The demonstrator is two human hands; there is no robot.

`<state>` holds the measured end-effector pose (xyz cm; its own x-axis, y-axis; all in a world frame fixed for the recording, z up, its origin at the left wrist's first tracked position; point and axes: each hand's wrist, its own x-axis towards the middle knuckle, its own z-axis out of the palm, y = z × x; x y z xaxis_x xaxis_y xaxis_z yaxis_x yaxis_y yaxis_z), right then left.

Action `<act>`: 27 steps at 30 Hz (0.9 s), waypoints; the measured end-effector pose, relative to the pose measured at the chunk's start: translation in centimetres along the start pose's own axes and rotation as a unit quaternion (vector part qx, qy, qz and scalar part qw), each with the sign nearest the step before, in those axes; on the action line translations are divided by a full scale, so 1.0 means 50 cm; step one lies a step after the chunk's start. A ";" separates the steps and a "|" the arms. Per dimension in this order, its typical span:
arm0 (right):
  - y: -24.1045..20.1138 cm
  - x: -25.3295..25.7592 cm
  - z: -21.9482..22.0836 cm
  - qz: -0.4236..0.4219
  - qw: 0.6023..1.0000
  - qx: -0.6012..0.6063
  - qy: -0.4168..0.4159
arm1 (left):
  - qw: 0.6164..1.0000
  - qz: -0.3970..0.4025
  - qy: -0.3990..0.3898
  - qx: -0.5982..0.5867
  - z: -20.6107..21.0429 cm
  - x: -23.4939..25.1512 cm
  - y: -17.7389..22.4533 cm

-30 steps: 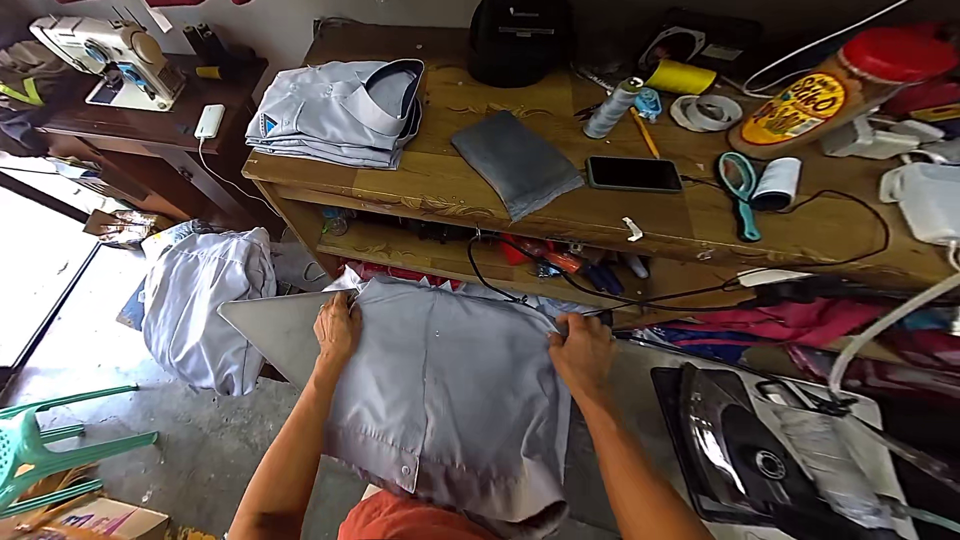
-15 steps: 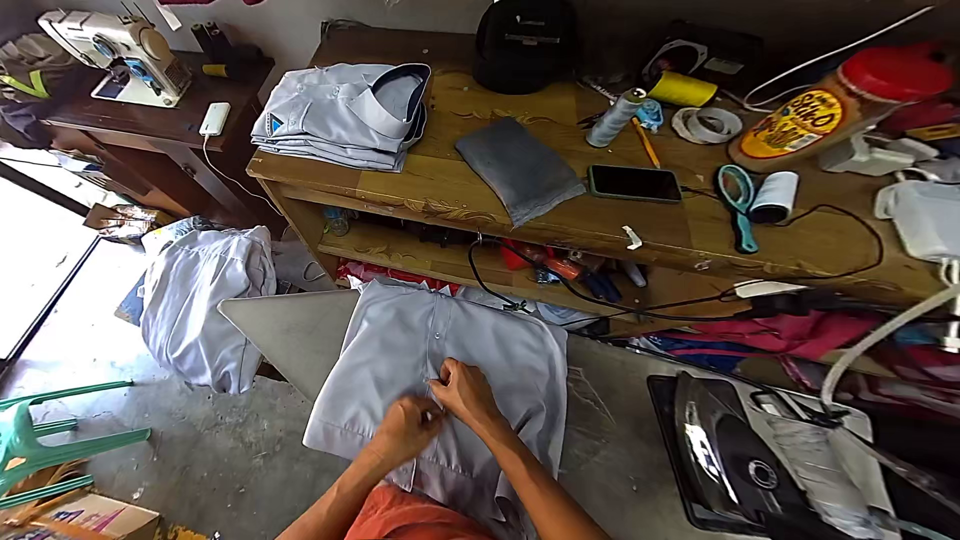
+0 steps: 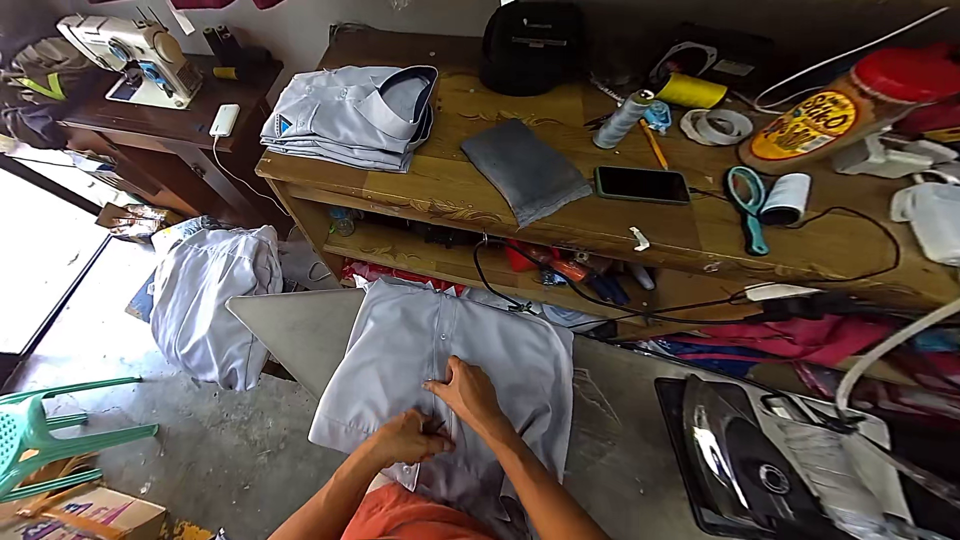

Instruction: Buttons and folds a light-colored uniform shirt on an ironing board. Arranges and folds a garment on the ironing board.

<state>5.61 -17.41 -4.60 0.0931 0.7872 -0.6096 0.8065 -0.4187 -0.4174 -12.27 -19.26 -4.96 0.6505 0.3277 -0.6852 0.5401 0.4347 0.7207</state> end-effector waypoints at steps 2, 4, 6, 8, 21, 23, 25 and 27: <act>-0.006 -0.004 -0.007 0.002 1.000 -0.025 -0.015 | 0.998 0.031 0.063 -0.005 -0.018 -0.006 0.002; -0.001 -0.007 -0.013 -0.010 0.999 -0.020 -0.027 | 0.982 0.060 0.177 0.031 -0.038 0.001 0.011; 0.015 -0.003 -0.013 -0.023 0.999 0.015 -0.032 | 0.959 0.069 0.248 0.118 -0.052 0.019 0.030; 0.044 0.005 -0.006 -0.042 0.994 0.101 -0.023 | 0.935 0.066 0.290 0.192 -0.046 0.040 0.045; 0.079 -0.014 0.010 -0.010 0.839 0.534 -0.102 | 0.956 0.082 0.272 0.070 -0.046 0.047 0.051; 0.074 -0.015 0.009 -0.004 0.830 0.547 -0.108 | 0.952 0.088 0.283 0.076 -0.042 0.045 0.053; 0.070 -0.014 0.010 -0.002 0.823 0.558 -0.107 | 0.942 0.066 0.299 0.133 -0.034 0.041 0.062; 0.062 -0.016 0.010 -0.003 0.816 0.569 -0.105 | 0.933 0.052 0.311 0.173 -0.026 0.043 0.064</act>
<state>7.76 -19.59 -5.74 -0.1072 0.7454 -0.6579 -0.2685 -0.6588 -0.7027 -9.83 -16.06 -4.28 0.3318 0.8228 -0.4615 0.7009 0.1124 0.7043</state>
